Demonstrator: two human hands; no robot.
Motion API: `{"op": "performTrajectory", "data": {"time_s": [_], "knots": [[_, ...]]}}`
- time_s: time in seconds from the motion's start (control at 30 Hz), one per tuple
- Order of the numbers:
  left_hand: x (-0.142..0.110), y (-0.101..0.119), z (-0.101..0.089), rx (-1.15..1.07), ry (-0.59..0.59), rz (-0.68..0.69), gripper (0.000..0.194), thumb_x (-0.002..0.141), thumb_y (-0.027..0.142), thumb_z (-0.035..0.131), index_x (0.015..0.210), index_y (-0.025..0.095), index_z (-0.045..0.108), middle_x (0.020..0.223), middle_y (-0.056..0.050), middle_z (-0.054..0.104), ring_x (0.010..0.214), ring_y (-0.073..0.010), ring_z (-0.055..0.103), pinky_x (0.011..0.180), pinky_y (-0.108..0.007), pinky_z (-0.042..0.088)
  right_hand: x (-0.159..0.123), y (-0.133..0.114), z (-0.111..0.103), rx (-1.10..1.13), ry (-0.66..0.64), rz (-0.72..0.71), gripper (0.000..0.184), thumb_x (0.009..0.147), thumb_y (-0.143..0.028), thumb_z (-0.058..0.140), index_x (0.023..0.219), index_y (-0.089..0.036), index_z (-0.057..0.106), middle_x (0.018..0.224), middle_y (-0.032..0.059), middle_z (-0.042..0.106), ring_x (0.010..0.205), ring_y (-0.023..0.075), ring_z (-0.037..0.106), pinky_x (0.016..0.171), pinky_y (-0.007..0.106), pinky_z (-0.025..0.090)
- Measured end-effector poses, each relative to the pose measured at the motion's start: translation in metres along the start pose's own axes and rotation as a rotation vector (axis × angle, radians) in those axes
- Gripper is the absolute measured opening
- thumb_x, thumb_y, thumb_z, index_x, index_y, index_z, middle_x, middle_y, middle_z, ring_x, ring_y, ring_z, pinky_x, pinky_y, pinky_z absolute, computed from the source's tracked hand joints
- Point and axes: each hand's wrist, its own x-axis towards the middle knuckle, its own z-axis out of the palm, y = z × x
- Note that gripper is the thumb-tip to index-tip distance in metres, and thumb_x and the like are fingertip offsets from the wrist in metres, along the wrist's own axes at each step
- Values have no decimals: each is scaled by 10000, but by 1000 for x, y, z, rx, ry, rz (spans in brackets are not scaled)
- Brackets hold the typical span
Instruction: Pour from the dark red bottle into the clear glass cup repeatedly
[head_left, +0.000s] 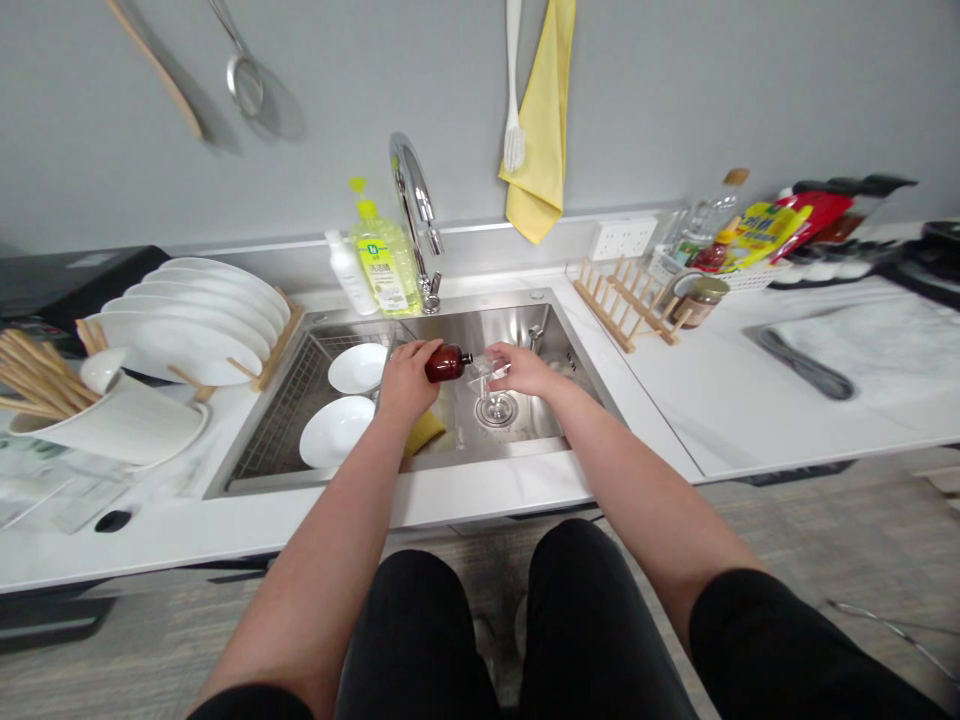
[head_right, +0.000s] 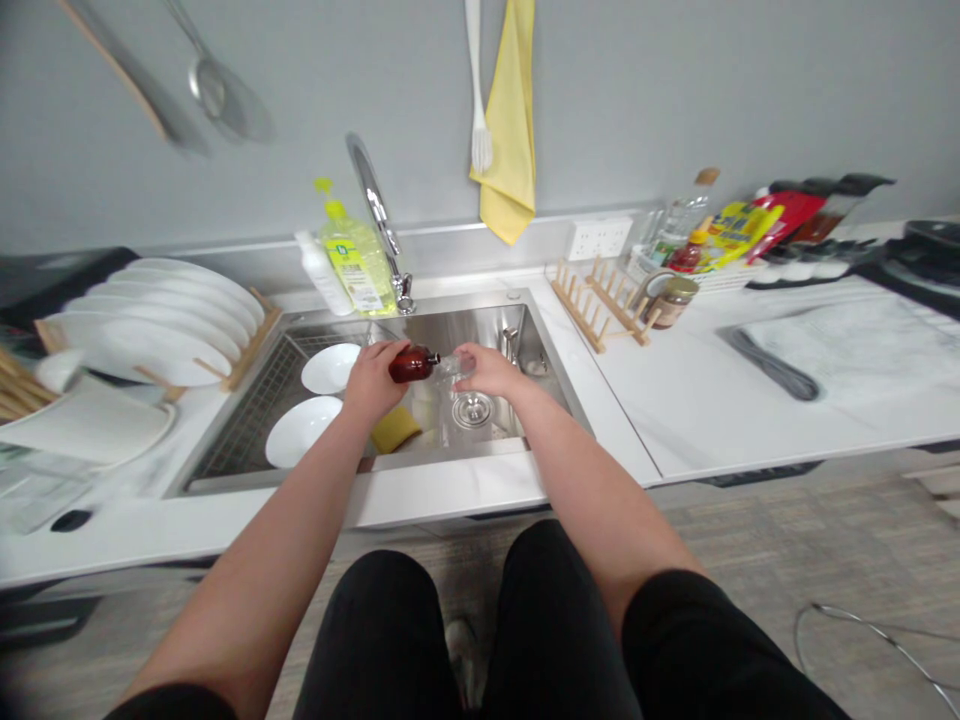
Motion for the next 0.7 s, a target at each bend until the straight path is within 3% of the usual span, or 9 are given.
{"op": "performTrajectory", "data": {"time_s": [0.7], "knots": [[-1, 1, -1, 58, 8, 31, 733, 844, 98, 698, 1562, 242, 719, 1467, -118, 735, 1330, -377, 651, 1227, -505, 515, 3, 5, 1, -18, -21, 10, 710, 671, -238, 1030, 1322, -226, 748, 1237, 77, 827, 1098, 274, 794, 1046, 441, 639]]}}
